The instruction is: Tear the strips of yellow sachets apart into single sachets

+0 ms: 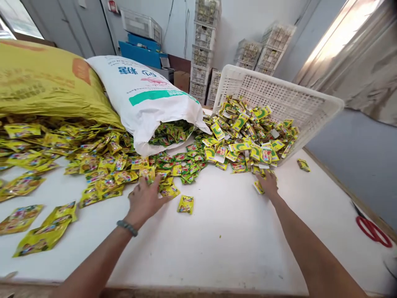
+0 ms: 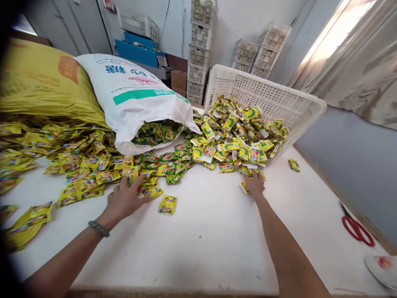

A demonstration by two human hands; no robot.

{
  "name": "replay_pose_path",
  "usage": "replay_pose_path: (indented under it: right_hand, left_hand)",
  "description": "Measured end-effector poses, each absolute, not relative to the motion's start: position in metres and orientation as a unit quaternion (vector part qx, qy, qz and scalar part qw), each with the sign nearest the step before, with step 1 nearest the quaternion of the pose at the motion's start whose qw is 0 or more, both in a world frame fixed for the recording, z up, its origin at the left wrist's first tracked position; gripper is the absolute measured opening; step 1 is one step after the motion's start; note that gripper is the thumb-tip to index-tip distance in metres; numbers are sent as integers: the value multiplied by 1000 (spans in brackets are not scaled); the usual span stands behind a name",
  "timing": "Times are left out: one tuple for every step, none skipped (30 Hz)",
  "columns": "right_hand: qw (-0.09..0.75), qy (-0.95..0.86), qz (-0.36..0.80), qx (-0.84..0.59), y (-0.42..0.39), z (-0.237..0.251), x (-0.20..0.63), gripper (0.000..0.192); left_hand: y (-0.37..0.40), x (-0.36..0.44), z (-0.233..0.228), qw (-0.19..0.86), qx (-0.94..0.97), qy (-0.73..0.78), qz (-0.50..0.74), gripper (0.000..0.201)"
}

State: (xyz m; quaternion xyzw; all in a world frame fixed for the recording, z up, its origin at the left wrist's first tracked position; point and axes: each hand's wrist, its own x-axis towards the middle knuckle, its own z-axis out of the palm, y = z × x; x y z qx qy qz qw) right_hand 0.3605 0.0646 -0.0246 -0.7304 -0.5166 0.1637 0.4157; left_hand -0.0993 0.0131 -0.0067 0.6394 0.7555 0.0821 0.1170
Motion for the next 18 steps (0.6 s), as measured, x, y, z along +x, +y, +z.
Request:
replay_pose_path:
  right_hand:
    - [419, -478, 149, -757, 71, -31, 343, 52]
    - [415, -469, 148, -765, 76, -36, 324, 58]
    - [406, -469, 146, -770, 80, -41, 303, 62]
    - [395, -491, 152, -761, 81, -45, 284, 64]
    - [391, -520, 161, -742, 81, -48, 265, 66]
    - [387, -539, 172, -728, 80, -50, 249, 66]
    - [383, -558, 188, -712, 77, -51, 236, 66]
    - [374, -585, 206, -690, 73, -51, 224, 64]
    - [359, -611, 221, -670, 69, -51, 216, 61]
    - [336, -639, 235, -651, 64, -50, 209, 58]
    - [308, -665, 244, -635, 59, -48, 204, 56]
    - [278, -688, 244, -625, 54, -46, 201, 54]
    - [251, -706, 237, -619, 49, -43, 198, 53]
    - [232, -719, 221, -617, 46, -40, 196, 52]
    - [225, -727, 196, -618, 44, -36, 193, 48]
    - [230, -732, 166, -619, 44, -31, 190, 43]
    - [242, -736, 136, -617, 45, -27, 187, 38]
    - [257, -744, 111, -607, 47, -22, 181, 33]
  left_hand:
    - [16, -87, -6, 112, 647, 750, 73, 79]
    - [18, -76, -5, 111, 656, 743, 68, 79]
    - [20, -67, -4, 113, 666, 735, 65, 77]
    - [21, -59, -2, 114, 675, 726, 63, 75]
    - [21, -53, 0, 111, 682, 720, 68, 72]
    - [20, -48, 2, 103, 687, 715, 78, 69]
    - [18, -43, 4, 89, 688, 714, 95, 65]
    - [15, -40, 5, 75, 688, 713, 114, 58]
    - [11, -37, 6, 67, 689, 711, 125, 49]
    - [7, -34, 7, 70, 693, 707, 124, 42]
    - [3, -32, 7, 82, 697, 704, 110, 36]
    - [0, -30, 6, 101, 700, 701, 88, 34]
    - [-3, -28, 4, 121, 701, 700, 66, 33]
    - [-5, -27, 2, 138, 700, 699, 51, 32]
    - [-6, -27, -1, 151, 697, 699, 49, 29]
    - [-7, -27, -4, 161, 695, 699, 61, 26]
    - [-7, -27, -8, 172, 692, 697, 80, 23]
    - [-6, -28, -12, 185, 688, 693, 105, 21]
